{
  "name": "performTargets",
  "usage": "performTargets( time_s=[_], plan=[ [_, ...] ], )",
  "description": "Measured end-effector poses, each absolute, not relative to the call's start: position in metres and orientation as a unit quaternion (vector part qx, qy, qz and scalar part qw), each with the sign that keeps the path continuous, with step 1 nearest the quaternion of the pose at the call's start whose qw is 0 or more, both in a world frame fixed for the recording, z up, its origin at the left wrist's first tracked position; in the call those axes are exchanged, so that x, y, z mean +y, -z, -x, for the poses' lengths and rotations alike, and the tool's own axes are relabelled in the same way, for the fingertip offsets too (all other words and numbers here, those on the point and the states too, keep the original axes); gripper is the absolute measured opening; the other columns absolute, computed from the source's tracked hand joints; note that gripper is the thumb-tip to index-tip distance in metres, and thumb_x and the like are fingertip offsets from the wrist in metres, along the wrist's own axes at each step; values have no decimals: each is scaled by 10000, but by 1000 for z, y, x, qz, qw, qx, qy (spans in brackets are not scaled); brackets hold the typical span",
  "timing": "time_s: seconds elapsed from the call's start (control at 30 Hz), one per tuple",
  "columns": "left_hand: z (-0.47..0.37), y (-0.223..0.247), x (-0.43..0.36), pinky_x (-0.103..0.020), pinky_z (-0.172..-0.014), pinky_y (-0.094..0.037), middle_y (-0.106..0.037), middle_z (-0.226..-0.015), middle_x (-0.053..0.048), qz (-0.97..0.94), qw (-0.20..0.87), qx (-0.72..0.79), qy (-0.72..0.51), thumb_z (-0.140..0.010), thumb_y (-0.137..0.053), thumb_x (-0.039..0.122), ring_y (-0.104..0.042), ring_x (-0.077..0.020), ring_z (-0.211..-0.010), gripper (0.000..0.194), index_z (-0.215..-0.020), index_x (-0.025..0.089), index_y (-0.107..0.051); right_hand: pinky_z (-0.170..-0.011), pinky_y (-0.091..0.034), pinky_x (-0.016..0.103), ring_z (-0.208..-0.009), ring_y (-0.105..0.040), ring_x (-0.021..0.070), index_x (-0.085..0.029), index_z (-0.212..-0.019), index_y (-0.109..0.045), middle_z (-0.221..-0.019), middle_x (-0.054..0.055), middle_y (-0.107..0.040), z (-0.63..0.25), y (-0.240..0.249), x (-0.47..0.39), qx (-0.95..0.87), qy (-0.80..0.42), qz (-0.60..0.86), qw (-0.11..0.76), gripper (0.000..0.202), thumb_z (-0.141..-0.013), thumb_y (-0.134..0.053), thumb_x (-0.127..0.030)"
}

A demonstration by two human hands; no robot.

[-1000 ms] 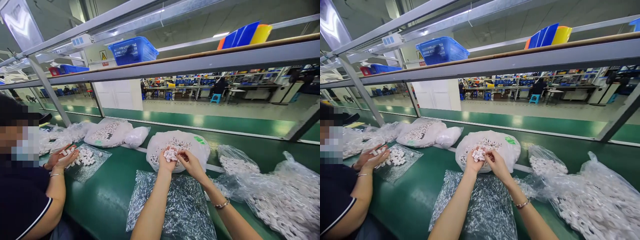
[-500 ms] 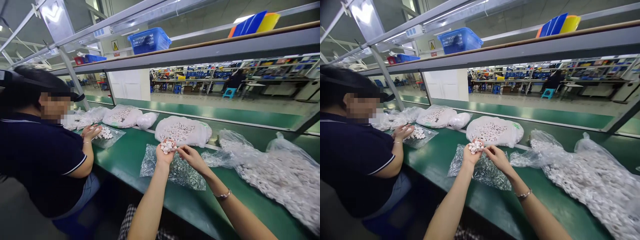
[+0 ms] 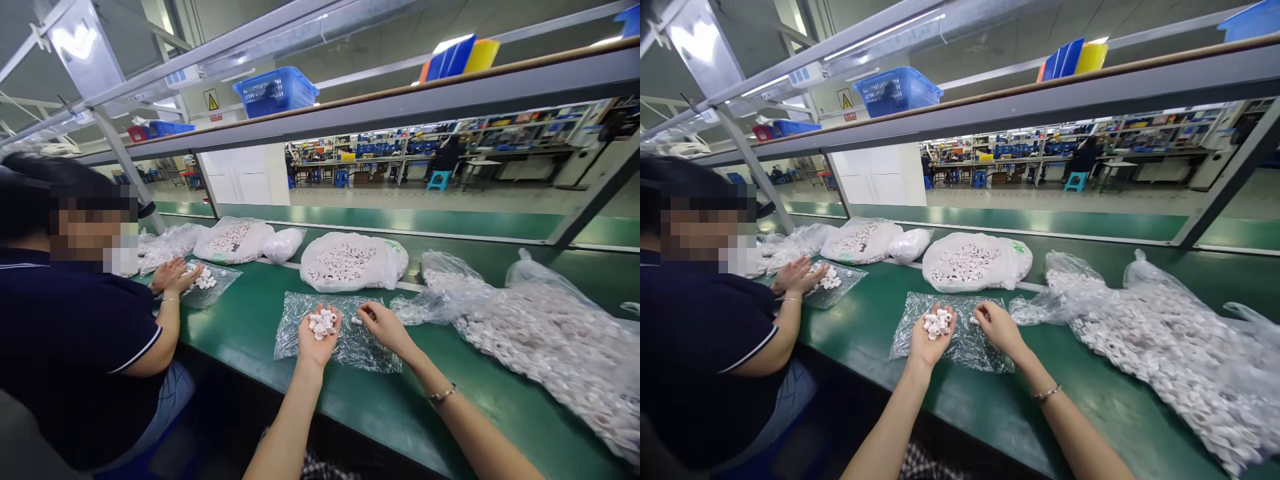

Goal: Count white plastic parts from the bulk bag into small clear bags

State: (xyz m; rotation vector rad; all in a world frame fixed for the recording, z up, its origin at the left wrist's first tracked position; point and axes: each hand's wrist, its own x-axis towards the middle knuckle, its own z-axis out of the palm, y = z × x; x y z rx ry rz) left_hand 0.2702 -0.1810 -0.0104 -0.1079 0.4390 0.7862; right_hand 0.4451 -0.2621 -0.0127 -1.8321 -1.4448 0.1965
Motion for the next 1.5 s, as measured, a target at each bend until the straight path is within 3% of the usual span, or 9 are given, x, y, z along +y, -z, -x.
performTargets(
  time_s=[0.17, 0.27, 0.37, 0.53, 0.67, 0.83, 1.1, 1.33, 1.5],
  plan=[
    [-296, 13, -177, -412, -753, -598, -670, -990, -136, 56, 917, 207, -336, -878, -483, 178, -690, -263, -901, 171, -962, 132, -625, -658, -478, 301, -720, -597, 189, -262, -1112, -619, -929, 41, -652, -432, -9, -264, -647, -90, 660, 371, 241, -950, -515, -407],
    [-311, 14, -174, -368, -698, -591, -678, -963, -128, 56, 921, 213, -320, -864, -510, 162, -693, -249, -839, 155, -967, 136, -623, -633, -483, 303, -699, -586, 188, -285, -1106, -641, -915, 40, -622, -434, -8, -264, -648, -89, 664, 363, 225, -938, -550, -403],
    [-318, 18, -173, -370, -718, -599, -688, -971, -139, 78, 923, 234, -295, -884, -504, 173, -701, -246, -851, 171, -999, 135, -625, -641, -496, 307, -733, -597, 199, -273, -1048, -660, -892, 47, -627, -444, 2, -263, -598, -144, 665, 424, 234, -963, -508, -430],
    [-313, 25, -168, -464, -902, -584, -691, -1071, -157, 119, 923, 249, -269, -914, -489, 208, -676, -283, -1052, 208, -1057, 143, -625, -503, -464, 270, -613, -567, 182, -219, -1029, -615, -726, 17, -598, -466, 24, -261, -431, -273, 673, 535, 361, -948, -466, -538],
    [-306, 28, -157, -479, -941, -570, -680, -1119, -161, 122, 916, 244, -293, -917, -499, 201, -651, -298, -1112, 202, -1067, 142, -622, -592, -471, 304, -671, -592, 200, -232, -953, -626, -815, 29, -652, -478, 38, -259, -467, -198, 716, 479, 306, -921, -514, -514],
    [-306, 28, -156, -471, -937, -573, -684, -1117, -164, 107, 918, 245, -292, -913, -522, 206, -657, -300, -1100, 219, -1087, 123, -627, -592, -431, 330, -617, -537, 197, -263, -929, -625, -836, 31, -635, -468, 30, -262, -523, -87, 748, 400, 226, -966, -475, -429],
    [-318, 27, -173, -351, -749, -605, -692, -973, -153, 68, 941, 236, -233, -916, -512, 187, -702, -229, -834, 189, -1015, 104, -650, -641, -490, 311, -748, -586, 195, -291, -1079, -610, -948, 45, -591, -443, 14, -266, -578, -85, 720, 374, 184, -984, -497, -402],
    [-317, 26, -178, -340, -784, -590, -670, -1045, -160, 33, 946, 222, -234, -885, -576, 160, -691, -241, -905, 246, -1118, 86, -605, -616, -469, 286, -764, -585, 186, -258, -1119, -613, -947, 52, -550, -441, 12, -268, -606, -28, 728, 319, 212, -1001, -450, -323],
    [-316, 27, -179, -388, -839, -591, -667, -1092, -175, 50, 945, 229, -230, -878, -591, 149, -695, -261, -943, 281, -1151, 82, -582, -630, -466, 288, -738, -566, 180, -250, -1031, -618, -911, 37, -551, -442, 9, -268, -571, -72, 722, 384, 179, -998, -466, -338]
  ],
)
